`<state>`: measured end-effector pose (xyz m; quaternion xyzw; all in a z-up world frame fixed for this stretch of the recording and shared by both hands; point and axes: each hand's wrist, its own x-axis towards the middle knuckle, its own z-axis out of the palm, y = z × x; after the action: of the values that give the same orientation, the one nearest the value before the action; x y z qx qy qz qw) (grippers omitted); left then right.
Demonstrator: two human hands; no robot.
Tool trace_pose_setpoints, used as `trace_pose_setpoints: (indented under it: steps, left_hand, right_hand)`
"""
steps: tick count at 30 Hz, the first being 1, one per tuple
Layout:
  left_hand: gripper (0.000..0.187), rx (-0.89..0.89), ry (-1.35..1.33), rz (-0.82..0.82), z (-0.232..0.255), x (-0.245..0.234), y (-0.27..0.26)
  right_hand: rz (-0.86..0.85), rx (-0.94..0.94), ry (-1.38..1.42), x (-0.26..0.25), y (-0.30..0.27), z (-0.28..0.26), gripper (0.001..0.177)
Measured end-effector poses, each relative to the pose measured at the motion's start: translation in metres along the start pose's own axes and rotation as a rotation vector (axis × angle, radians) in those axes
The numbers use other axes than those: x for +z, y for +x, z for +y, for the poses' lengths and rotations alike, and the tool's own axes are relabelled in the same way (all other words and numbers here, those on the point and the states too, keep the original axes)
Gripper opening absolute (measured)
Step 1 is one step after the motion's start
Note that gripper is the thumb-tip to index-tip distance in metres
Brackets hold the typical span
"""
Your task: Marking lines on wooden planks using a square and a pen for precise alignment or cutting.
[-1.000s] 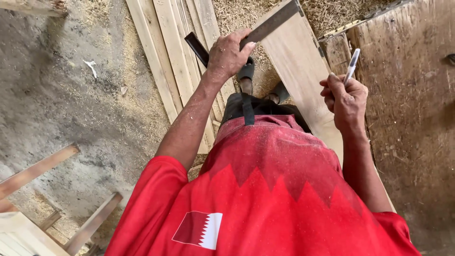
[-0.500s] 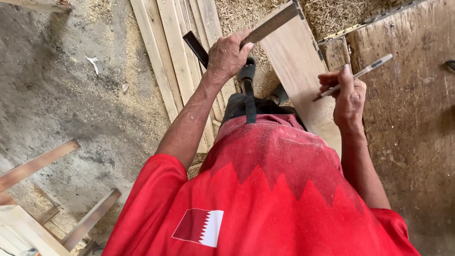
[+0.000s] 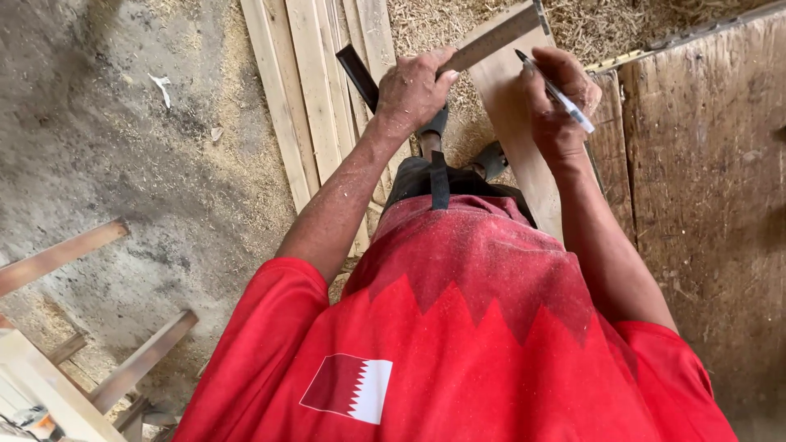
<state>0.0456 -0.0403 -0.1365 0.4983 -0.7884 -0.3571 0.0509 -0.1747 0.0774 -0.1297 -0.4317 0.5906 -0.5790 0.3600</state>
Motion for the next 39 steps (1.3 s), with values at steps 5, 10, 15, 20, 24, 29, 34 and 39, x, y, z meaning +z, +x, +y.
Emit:
trace_pose_setpoints:
  steps: [5, 10, 15, 20, 24, 29, 34, 39]
  left_hand:
    - [0.038, 0.001, -0.044, -0.003, 0.009, -0.008, -0.004]
    - [0.038, 0.029, -0.020, 0.007, 0.012, -0.013, -0.003]
    - [0.040, 0.020, -0.018, 0.005, 0.005, -0.006, -0.002]
    - [0.039, 0.003, -0.020, -0.029, -0.001, -0.006, 0.001]
    - [0.037, 0.043, -0.115, 0.037, -0.014, -0.026, -0.004]
    - [0.035, 0.007, -0.146, 0.194, -0.040, -0.073, -0.027]
    - [0.038, -0.102, -0.102, 0.171, -0.055, -0.096, -0.058]
    - [0.043, -0.137, -0.122, 0.200, -0.051, -0.106, -0.076]
  right_hand:
    - [-0.019, -0.003, -0.216, 0.000, 0.002, 0.001, 0.010]
    - [-0.019, -0.048, -0.301, -0.001, 0.008, 0.008, 0.007]
    - [-0.014, 0.000, -0.254, 0.001, 0.008, 0.004, 0.007]
    - [-0.020, -0.014, -0.263, 0.003, 0.010, -0.001, 0.007]
    - [-0.008, -0.001, -0.273, 0.004, 0.009, -0.004, 0.005]
    - [0.046, -0.006, -0.290, 0.007, 0.008, -0.008, 0.007]
    - [0.040, -0.061, -0.345, 0.006, 0.006, -0.007, 0.005]
    - [0.050, -0.058, -0.352, 0.013, 0.005, -0.012, 0.007]
